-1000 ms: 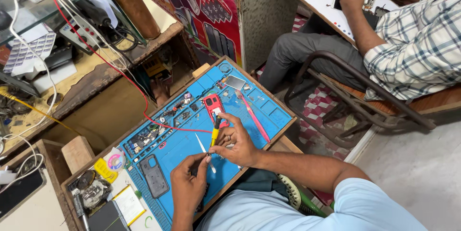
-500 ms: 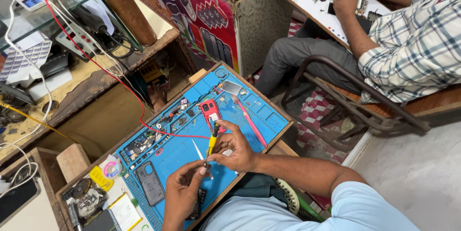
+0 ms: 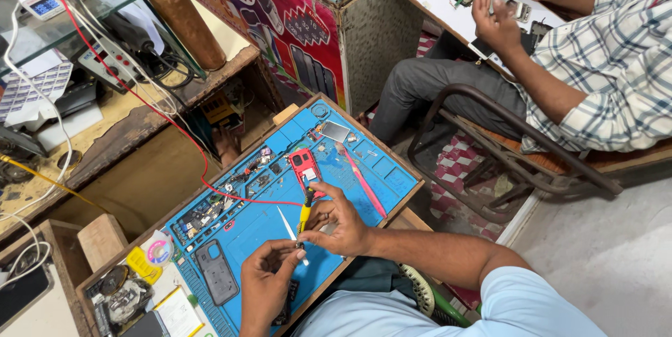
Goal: The person disassembles a mobile phone, removes the battery, and uses a screwdriver to adjust internal components. They handle the phone casing and battery separately, then reassemble the device.
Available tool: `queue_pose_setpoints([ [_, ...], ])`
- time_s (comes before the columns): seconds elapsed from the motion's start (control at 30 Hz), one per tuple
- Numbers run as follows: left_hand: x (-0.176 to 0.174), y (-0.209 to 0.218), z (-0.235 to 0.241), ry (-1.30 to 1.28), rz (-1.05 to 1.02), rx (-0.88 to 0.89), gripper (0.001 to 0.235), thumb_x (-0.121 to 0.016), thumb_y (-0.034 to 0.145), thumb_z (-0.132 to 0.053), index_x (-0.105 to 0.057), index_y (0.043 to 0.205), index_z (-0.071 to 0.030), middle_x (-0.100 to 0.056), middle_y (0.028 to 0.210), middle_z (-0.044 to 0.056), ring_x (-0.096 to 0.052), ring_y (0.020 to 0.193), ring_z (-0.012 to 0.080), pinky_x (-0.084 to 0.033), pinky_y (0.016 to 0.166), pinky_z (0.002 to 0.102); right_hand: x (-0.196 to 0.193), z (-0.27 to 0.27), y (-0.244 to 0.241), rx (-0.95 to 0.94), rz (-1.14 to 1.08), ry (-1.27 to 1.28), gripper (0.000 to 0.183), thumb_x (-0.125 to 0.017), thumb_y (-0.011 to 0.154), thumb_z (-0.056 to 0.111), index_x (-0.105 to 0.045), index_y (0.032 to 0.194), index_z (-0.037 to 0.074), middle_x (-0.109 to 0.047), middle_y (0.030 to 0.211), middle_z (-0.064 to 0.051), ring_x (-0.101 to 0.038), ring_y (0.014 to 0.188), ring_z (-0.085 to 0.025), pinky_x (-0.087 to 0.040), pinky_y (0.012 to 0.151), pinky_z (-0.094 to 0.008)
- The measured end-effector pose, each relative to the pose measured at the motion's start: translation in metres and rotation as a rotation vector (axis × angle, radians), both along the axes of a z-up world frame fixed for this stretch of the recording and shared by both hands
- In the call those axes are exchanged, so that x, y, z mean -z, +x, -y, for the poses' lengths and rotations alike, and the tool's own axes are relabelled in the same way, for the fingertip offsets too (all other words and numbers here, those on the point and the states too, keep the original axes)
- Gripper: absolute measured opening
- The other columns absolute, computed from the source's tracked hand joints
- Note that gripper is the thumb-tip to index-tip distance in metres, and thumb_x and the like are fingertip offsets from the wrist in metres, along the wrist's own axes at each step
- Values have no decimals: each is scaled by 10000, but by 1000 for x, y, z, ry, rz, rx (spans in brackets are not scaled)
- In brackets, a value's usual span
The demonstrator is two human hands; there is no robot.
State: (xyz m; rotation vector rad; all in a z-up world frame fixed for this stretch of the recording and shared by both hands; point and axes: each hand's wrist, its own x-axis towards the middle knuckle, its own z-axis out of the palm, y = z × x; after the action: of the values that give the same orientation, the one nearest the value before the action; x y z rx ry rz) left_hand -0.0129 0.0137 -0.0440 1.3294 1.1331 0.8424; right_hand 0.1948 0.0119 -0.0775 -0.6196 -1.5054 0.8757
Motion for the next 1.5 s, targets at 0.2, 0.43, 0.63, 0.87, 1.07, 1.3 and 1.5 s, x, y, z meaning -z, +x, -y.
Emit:
queue_pose_setpoints([
  [0.2, 5, 2, 0, 2, -9, -3, 173, -817, 788, -11, -748, 942, 31, -801, 844, 101, -748, 771, 128, -592, 712, 249, 1, 1, 1, 27, 33, -12, 940, -794, 956, 34, -122, 1612, 80, -728, 1039, -159, -760, 936, -199, -648, 855, -336],
  [0.43, 27, 2, 1, -10, 40, -14, 228, -811, 789, -4, -762, 1010, 27, -748, 803, 66, -689, 723, 102, -567, 672, 244, 4, 2, -3, 44, 36, -6, 947, -798, 962, 45, -118, 1621, 71, -721, 1051, -146, -749, 953, -193, -640, 875, -335],
  [0.63, 68, -1, -7, 68, -2, -4, 219, -819, 782, -20, -770, 992, 19, -739, 761, 56, -678, 665, 97, -560, 635, 239, 5, 2, -3, 66, 55, -58, 984, -809, 940, 49, -107, 1628, 41, -710, 1040, -133, -721, 932, -179, -613, 860, -326],
  [0.87, 71, 10, -18, 181, 61, -14, 220, -833, 759, -59, -799, 972, -13, -774, 753, 51, -702, 684, 90, -576, 642, 260, -4, 3, -7, 29, 20, -176, 990, -758, 929, 20, -42, 1609, 84, -725, 1073, -150, -729, 984, -199, -609, 926, -358],
  [1.07, 9, 6, 8, 237, -78, -50, 224, -834, 807, -209, -796, 940, -33, -775, 776, 82, -705, 709, 132, -561, 657, 291, 11, -1, -11, 119, -47, -239, 1018, -772, 848, -13, -69, 1573, 112, -733, 1010, -161, -748, 908, -226, -638, 818, -385],
  [1.3, -24, 2, 13, 258, -51, -4, 230, -802, 848, -171, -780, 1029, -30, -746, 813, 98, -664, 709, 156, -546, 662, 305, 20, -8, -2, 98, 3, -193, 1005, -775, 889, -17, -68, 1593, 98, -704, 1012, -169, -736, 900, -224, -614, 843, -368],
  [1.5, -23, 13, 10, 301, -37, -6, 200, -756, 875, -137, -768, 1034, -16, -759, 866, 69, -687, 742, 119, -552, 678, 269, 14, -2, -11, 100, -119, -164, 1010, -783, 916, 19, -20, 1574, 90, -691, 1064, -169, -743, 929, -221, -636, 867, -373],
])
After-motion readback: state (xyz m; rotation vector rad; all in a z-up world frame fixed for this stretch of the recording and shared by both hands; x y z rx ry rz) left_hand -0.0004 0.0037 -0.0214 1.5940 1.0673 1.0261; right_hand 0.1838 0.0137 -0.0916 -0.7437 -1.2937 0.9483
